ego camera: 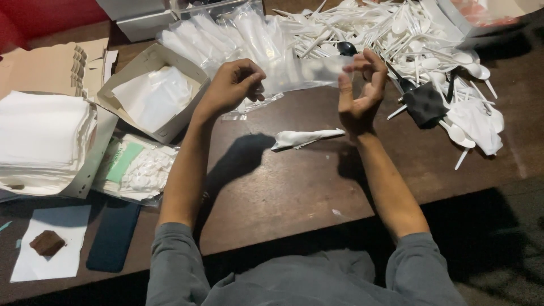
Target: Wrapping plastic cutlery in napkins and placing them into plastic sleeves for packaging.
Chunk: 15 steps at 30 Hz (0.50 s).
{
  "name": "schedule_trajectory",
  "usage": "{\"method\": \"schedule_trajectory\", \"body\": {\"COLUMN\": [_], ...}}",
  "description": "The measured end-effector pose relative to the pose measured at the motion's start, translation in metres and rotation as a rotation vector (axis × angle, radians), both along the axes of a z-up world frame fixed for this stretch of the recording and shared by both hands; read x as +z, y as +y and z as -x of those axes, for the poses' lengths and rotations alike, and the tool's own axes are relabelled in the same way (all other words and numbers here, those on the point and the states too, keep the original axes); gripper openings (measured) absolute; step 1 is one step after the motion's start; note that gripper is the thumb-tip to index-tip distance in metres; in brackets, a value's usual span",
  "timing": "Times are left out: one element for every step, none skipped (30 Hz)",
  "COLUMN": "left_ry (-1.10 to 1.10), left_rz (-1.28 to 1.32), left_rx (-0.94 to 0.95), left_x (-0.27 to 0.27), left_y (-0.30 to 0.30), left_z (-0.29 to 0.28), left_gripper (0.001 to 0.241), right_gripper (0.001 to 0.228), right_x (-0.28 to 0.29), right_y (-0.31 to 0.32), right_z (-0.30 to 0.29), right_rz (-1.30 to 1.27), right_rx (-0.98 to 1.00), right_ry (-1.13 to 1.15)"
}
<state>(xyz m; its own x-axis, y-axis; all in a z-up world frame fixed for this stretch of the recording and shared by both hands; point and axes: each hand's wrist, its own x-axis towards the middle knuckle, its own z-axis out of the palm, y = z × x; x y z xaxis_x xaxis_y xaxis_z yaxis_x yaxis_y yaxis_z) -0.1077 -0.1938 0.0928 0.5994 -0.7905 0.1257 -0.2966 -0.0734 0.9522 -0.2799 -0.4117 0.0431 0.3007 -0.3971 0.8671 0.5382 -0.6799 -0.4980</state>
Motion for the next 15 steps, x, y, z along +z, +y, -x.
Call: {"method": "schedule_trajectory", "body": {"left_ry": [0.0,-0.007,-0.014,-0.014,-0.045,-0.075,-0.075,-0.087,-0.098,-0.096,-0.109,-0.122,-0.119,-0.121,-0.124], "left_rz": [0.0,-0.004,-0.007,-0.007,-0.008,-0.009,-0.008,-0.021,-0.033,-0.031,-0.028,-0.024,-0.022,-0.025,-0.024], "left_rx": [0.0,0.01,0.021,0.022,0.035,0.049,0.051,0.068,0.082,0.082,0.083,0.085,0.083,0.11,0.139], "left_x": [0.0,0.0,0.0,0.003,0.005,0.007,0.008,0.009,0.01,0.009,0.009,0.008,0.007,0.007,0.008], "left_y": [0.0,0.001,0.001,0.003,0.006,0.008,0.008,0.009,0.008,0.008,0.007,0.007,0.007,0.008,0.008], "left_z": [-0.001,-0.001,-0.002,-0.002,-0.002,-0.002,-0.001,0.0,0.001,0.0,-0.001,-0.002,-0.003,-0.004,-0.006], "left_gripper": [0.012,0.012,0.012,0.012,0.01,0.008,0.008,0.01,0.012,0.012,0.011,0.01,0.01,0.011,0.012], "right_gripper": [0.041,0.039,0.038,0.038,0.036,0.034,0.034,0.031,0.029,0.029,0.04,0.051,0.051,0.054,0.061], "right_x": [-0.001,-0.003,-0.004,-0.004,-0.004,-0.004,-0.003,-0.002,-0.002,-0.003,-0.005,-0.007,-0.009,-0.012,-0.012], "right_y": [0.001,0.002,0.003,0.002,0.001,0.001,0.003,0.005,0.007,0.007,0.007,0.007,0.006,0.005,0.004], "right_z": [0.0,0.0,0.0,0.0,-0.001,-0.001,-0.001,-0.001,0.0,-0.001,-0.001,-0.001,0.0,0.0,-0.001], "right_rz": [0.0,-0.011,-0.022,-0.021,-0.061,-0.102,-0.1,-0.078,-0.057,-0.055,-0.025,0.006,0.007,0.041,0.079], "right_rx": [0.0,-0.004,-0.008,-0.008,-0.006,-0.005,-0.003,-0.006,-0.011,-0.011,0.046,0.104,0.102,0.13,0.159], "right_ry": [0.0,0.018,0.036,0.037,0.028,0.019,0.019,0.016,0.014,0.016,0.037,0.057,0.06,0.096,0.129]}}
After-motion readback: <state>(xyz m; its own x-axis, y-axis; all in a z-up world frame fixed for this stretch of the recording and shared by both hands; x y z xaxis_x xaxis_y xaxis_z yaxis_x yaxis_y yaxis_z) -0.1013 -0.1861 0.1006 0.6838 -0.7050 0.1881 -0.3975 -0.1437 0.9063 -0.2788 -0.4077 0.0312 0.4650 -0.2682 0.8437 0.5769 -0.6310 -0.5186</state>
